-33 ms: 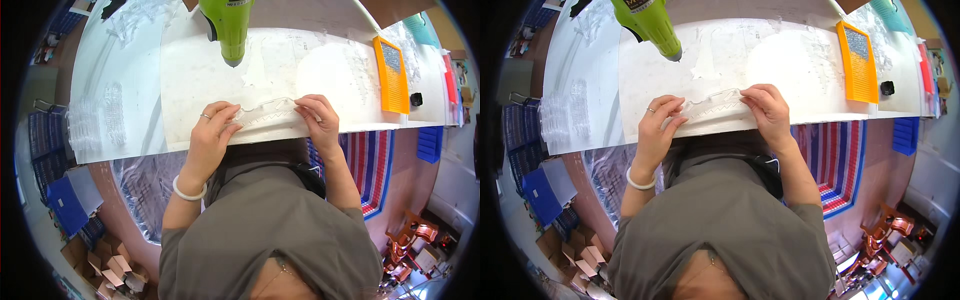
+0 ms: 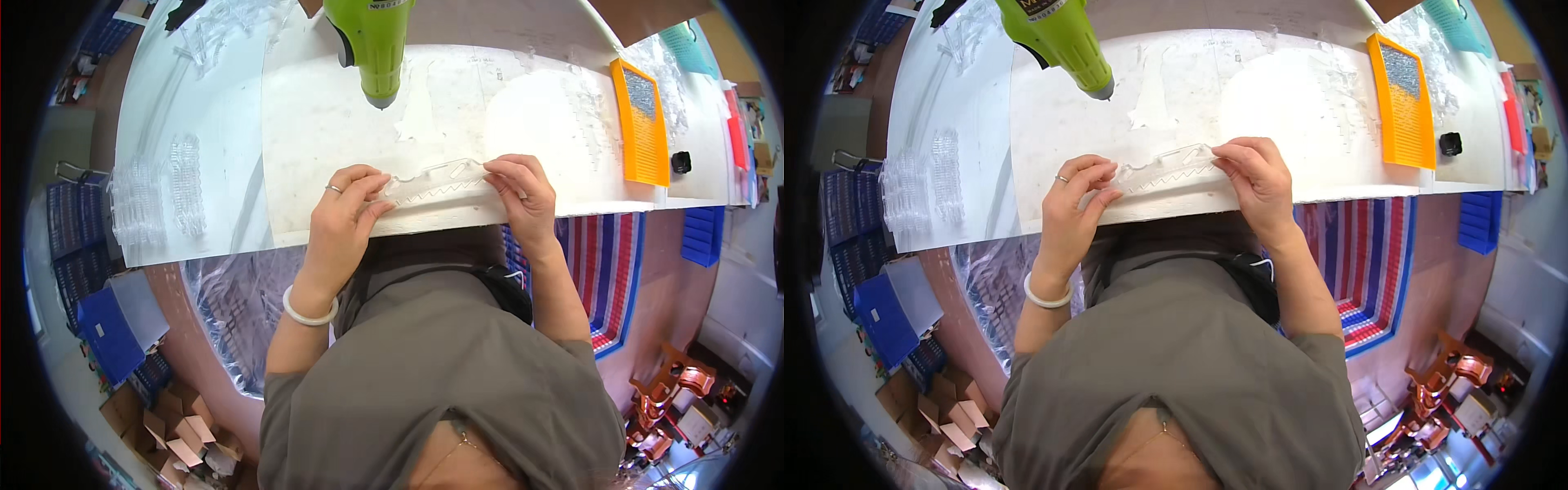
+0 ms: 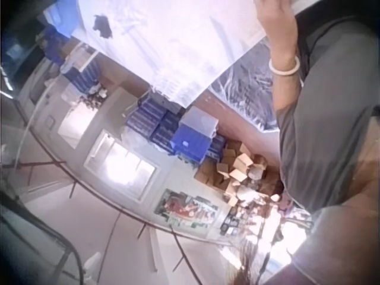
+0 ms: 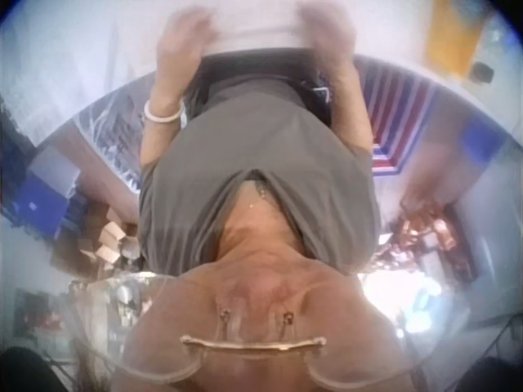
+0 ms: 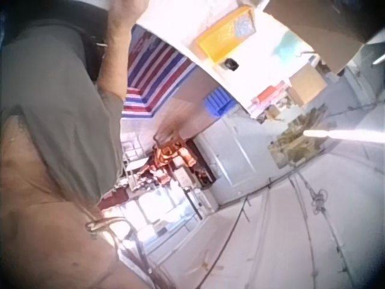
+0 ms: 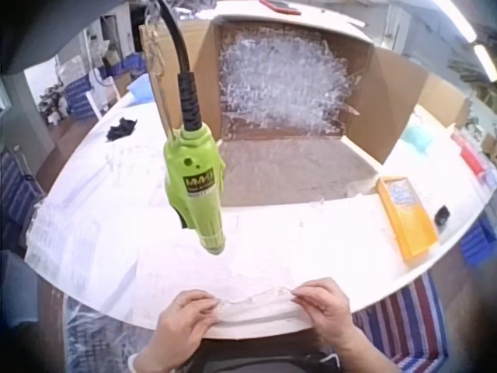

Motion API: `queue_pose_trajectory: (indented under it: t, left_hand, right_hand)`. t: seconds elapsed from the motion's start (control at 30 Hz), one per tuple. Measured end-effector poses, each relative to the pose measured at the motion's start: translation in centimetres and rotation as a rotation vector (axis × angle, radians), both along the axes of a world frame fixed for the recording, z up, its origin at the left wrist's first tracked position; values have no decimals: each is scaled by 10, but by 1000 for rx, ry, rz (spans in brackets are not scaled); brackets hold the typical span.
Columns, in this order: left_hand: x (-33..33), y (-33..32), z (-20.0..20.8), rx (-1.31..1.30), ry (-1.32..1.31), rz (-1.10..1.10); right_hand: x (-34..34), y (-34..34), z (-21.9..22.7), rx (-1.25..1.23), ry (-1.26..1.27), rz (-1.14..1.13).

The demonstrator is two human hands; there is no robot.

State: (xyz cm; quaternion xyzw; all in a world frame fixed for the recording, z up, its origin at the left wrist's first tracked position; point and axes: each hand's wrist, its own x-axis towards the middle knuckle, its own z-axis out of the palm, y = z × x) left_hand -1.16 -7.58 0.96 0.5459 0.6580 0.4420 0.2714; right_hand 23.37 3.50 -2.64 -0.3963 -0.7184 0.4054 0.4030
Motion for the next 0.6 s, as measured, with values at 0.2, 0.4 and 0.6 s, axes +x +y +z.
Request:
queue_pose_trajectory:
  t: [0.2,0.4,0.6]
  left_hand:
    - [4,-6,-23,-13,152,34]
    - [7,-10,-27,29,112,122]
    - [9,-6,-34,98,214,102]
  right_hand:
    - [2,9,-7,259,-262,-25]
    - [-2,12,-6,315,-339,24]
    - [0,13,-4,291,-319,61]
